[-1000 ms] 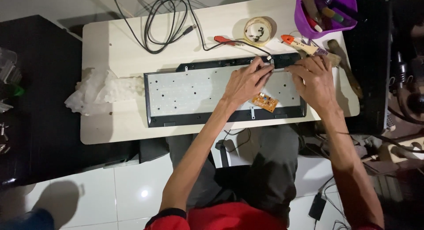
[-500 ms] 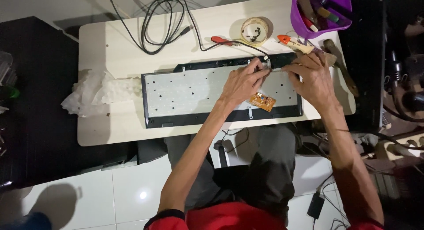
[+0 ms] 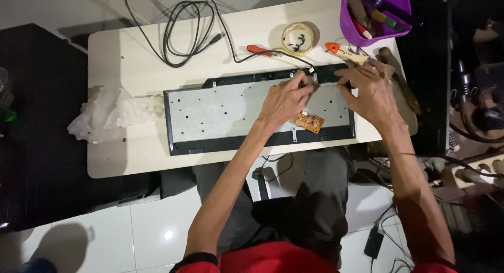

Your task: Connecting a ribbon cable to a small circuit board and mounting it onto a metal frame during electronic assembly.

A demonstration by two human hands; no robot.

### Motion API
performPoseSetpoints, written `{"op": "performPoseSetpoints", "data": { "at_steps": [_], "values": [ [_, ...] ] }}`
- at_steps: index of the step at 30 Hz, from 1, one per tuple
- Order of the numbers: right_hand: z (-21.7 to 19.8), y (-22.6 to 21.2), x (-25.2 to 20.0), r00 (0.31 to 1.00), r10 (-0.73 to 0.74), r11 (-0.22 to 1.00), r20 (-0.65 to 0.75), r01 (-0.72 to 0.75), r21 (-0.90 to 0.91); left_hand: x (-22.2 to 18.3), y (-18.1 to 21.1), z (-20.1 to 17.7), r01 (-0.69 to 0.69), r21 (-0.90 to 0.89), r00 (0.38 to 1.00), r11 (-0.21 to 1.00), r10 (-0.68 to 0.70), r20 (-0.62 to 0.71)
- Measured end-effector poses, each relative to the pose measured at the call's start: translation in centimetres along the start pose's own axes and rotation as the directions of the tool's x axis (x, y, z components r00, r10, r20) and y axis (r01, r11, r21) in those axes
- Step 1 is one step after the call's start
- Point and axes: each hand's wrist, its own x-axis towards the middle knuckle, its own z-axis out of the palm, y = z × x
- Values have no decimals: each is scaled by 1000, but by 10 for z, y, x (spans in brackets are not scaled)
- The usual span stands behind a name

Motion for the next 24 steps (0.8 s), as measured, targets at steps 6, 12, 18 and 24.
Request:
{"op": "performPoseSetpoints", "data": {
  "at_steps": [6,12,18,24],
  "values": [
    [-2,1,-5,999,1,999,-37,-2,-34,0,0,6,-1,35,998,999,3,-62],
    [0,-9,-15,993,80,997,-88,-79,21,0,-2,5,-38,-17,998,999,37,-58],
    [-5,-23,-17,982,161,978,-104,-144,152,-2,2,3,-52,3,994,999,52,-100],
    [9,-2,-25,986,139,986,-92,-129,103,1,6,-8,-56,17,992,998,58,-112]
  ]
}}
